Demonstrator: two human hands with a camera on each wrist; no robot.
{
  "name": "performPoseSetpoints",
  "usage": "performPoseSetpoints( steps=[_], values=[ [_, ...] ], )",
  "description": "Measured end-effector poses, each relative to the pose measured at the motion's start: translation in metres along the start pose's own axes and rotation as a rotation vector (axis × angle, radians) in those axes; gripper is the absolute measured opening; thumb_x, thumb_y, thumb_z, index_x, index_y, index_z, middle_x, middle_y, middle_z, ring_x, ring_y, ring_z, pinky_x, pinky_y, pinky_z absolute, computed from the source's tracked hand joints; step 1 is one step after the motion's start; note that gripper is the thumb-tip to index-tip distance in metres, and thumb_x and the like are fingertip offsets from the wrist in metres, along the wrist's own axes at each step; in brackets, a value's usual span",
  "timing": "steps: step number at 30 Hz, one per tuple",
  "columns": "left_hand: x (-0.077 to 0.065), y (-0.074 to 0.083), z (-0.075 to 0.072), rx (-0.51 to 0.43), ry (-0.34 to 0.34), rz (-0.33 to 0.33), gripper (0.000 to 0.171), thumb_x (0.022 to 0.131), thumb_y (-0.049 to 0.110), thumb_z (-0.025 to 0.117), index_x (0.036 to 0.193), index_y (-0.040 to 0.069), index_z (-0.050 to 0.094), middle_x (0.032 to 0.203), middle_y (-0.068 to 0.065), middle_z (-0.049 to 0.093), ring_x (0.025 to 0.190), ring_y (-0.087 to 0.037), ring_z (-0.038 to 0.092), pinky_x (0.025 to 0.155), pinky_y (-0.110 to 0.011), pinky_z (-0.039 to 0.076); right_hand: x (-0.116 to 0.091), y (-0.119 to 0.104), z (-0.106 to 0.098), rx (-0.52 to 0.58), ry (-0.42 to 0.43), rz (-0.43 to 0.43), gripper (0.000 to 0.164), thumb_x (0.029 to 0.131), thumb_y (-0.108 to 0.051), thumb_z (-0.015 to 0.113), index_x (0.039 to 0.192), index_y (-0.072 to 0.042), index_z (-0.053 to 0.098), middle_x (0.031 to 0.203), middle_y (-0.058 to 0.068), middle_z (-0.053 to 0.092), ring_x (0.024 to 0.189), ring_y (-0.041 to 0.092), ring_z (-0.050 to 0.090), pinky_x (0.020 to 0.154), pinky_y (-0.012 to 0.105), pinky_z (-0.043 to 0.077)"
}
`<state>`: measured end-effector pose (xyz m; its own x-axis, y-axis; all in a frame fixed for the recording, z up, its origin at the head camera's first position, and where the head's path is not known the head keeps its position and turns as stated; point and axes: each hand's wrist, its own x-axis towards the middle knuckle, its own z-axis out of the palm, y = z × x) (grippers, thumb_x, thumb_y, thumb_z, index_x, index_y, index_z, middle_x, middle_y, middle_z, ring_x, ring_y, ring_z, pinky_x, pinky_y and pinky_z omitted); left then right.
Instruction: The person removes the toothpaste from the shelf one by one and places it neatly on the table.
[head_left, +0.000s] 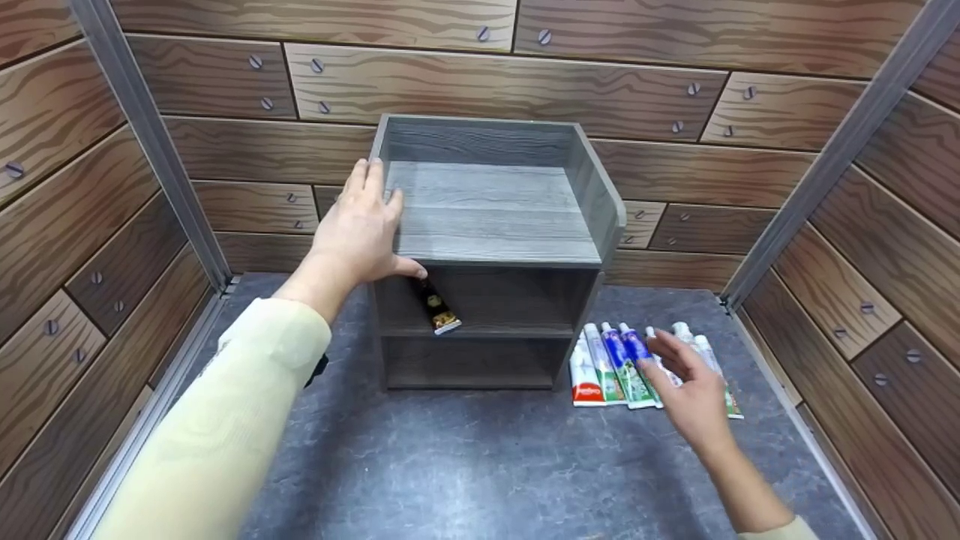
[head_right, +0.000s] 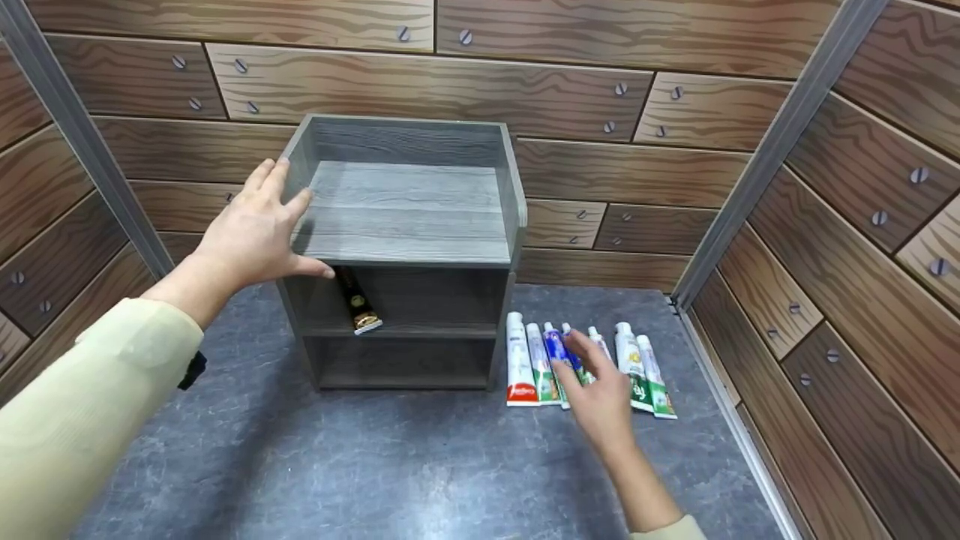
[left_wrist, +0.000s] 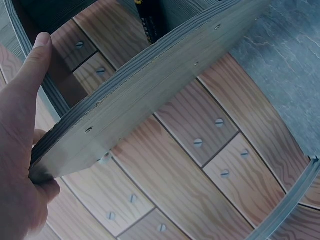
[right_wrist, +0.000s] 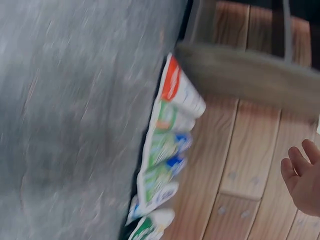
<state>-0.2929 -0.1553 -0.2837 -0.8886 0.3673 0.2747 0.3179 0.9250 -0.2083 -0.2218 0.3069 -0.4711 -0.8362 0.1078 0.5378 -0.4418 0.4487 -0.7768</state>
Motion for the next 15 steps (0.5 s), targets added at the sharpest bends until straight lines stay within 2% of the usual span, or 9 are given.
performPoseSetpoints(
  steps=[5, 8, 15],
  values=[
    [0.000, 0.001, 0.000, -0.005, 0.007, 0.005, 0.127, 0.072, 0.085, 0.074, 0.156, -0.006, 0.046, 0.165, -0.042, 0.019, 0.155, -0.056, 0.017, 0.130, -0.054, 0.019, -0.006, -0.026, 0.019, 0.008, -0.036, -0.053, 0.048, 0.089, 0.006, 0.081, 0.135, 0.001, 0.069, 0.123, 0.016, 0.076, 0.110, 0.002, 0.071, 0.100, 0.017, 0.053],
    [0.000, 0.001, 0.000, -0.011, 0.015, 0.007, 0.127, 0.072, 0.085, 0.075, 0.155, -0.007, 0.047, 0.165, -0.042, 0.020, 0.155, -0.056, 0.018, 0.130, -0.054, 0.020, -0.007, -0.039, 0.031, -0.014, -0.060, -0.068, 0.049, 0.088, 0.003, 0.083, 0.135, -0.003, 0.071, 0.122, 0.010, 0.077, 0.111, 0.006, 0.071, 0.100, 0.015, 0.053],
    [-0.001, -0.001, 0.001, -0.021, 0.008, 0.006, 0.127, 0.072, 0.084, 0.076, 0.155, -0.007, 0.046, 0.165, -0.042, 0.019, 0.155, -0.057, 0.017, 0.130, -0.054, 0.018, -0.001, -0.060, 0.066, 0.024, -0.106, -0.134, 0.049, 0.087, 0.002, 0.085, 0.133, -0.002, 0.072, 0.121, 0.007, 0.078, 0.112, 0.027, 0.074, 0.102, 0.016, 0.052]
  ],
)
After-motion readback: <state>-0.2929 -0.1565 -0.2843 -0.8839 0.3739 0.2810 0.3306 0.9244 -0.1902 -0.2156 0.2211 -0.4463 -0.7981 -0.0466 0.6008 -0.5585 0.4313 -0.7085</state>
